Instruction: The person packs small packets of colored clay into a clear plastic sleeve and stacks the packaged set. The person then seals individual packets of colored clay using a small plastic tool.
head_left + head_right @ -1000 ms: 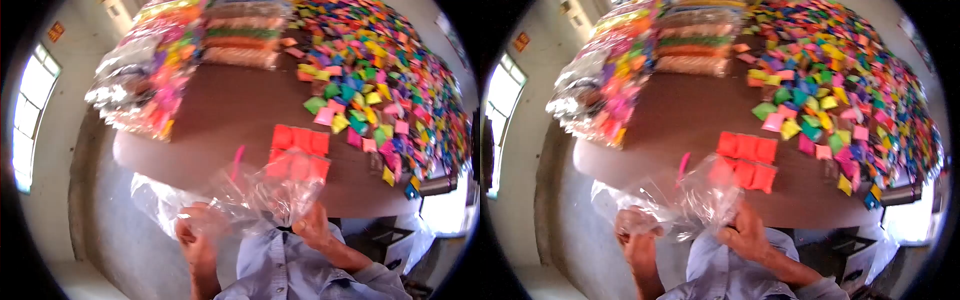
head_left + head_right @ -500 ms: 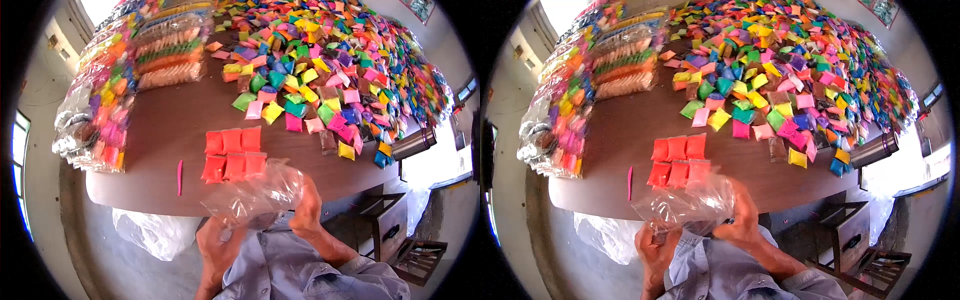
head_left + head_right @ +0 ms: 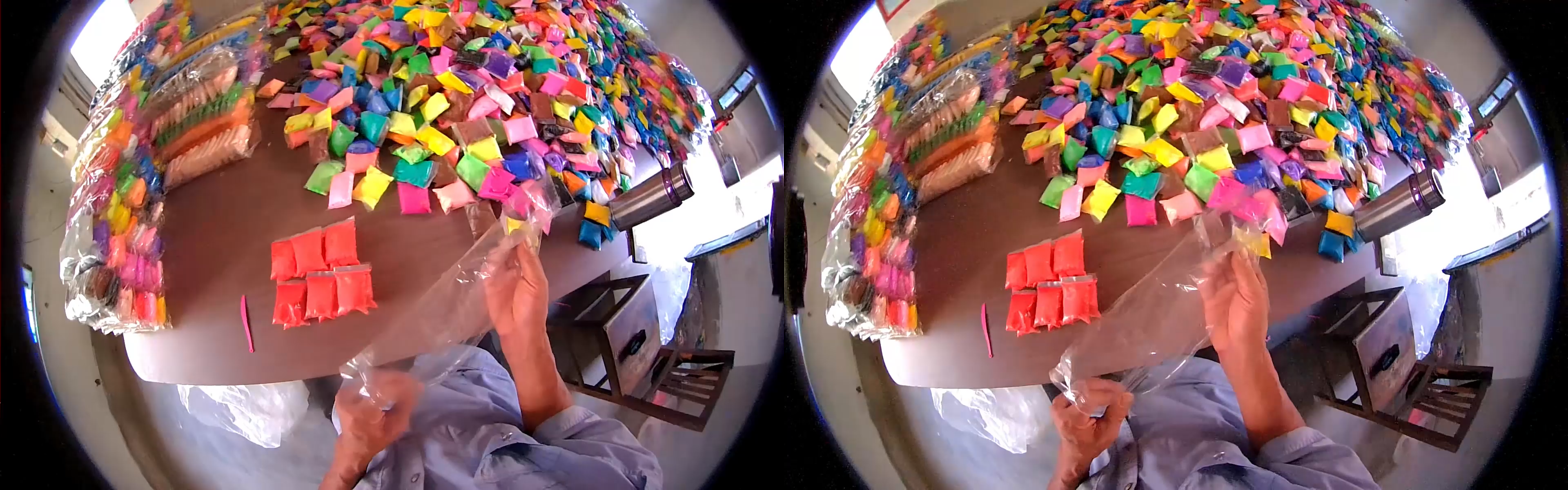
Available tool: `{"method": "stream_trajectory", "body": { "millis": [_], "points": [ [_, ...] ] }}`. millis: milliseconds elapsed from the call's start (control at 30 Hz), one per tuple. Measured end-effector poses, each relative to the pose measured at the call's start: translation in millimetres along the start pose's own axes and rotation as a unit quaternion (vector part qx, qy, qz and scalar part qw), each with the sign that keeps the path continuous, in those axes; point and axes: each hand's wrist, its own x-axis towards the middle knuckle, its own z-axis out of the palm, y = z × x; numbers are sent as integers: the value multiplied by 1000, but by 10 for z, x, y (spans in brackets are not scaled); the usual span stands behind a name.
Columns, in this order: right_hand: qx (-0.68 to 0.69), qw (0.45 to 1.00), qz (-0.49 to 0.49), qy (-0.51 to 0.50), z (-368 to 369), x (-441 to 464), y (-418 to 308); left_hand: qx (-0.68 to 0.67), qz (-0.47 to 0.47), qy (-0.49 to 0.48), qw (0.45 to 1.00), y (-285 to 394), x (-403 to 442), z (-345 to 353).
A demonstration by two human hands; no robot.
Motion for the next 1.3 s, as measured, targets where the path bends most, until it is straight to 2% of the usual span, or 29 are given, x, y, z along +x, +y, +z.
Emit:
{"method": "stream_trajectory", "body": {
  "millis": [133,200,333,500,567,700,767,900,933,967,1000,1033,1067,1100,1167,1200,1300],
  "points": [
    [-58,998,-20,28,87,53,-108,30,-12,-22,999,-21,-149,46],
    [-69,993,-51,77,122,95,-160,32,-28,-31,999,-26,-179,36],
    [-54,996,-41,59,21,121,-170,86,-18,-26,996,-28,-226,23],
    [-66,992,-46,99,-26,186,-143,134,-26,-2,991,-41,-328,32],
    [-77,989,-51,118,-27,197,-103,145,10,30,989,-13,-338,36],
    [-92,985,-46,138,-116,232,-86,180,46,32,982,67,-308,-42],
    [-122,983,-51,125,-82,207,-72,90,115,89,985,-42,-369,3],
    [-172,977,-38,121,-146,197,-65,105,131,56,984,165,-386,-96],
    [-172,977,-39,121,-149,187,-75,-58,-57,15,997,120,-690,-75],
    [-198,971,-24,130,-154,176,-88,-218,-242,-28,945,95,-856,-64],
    [-224,965,-9,140,-158,163,-100,-218,-242,-28,945,99,-724,-72],
    [-249,957,6,148,-159,149,-103,1,-7,40,999,116,-479,-91],
    [-249,957,6,148,-159,130,-100,219,229,103,943,147,-346,-117],
    [-290,945,18,153,-157,109,-98,219,229,103,943,203,-352,-154],
    [-330,930,28,158,-132,85,-104,60,75,118,988,290,-372,-211],
    [-361,921,35,139,-105,73,-94,18,42,130,991,312,-394,-213],
    [-420,901,45,102,-53,50,-67,-12,44,160,986,309,-408,-202]
  ]
}}
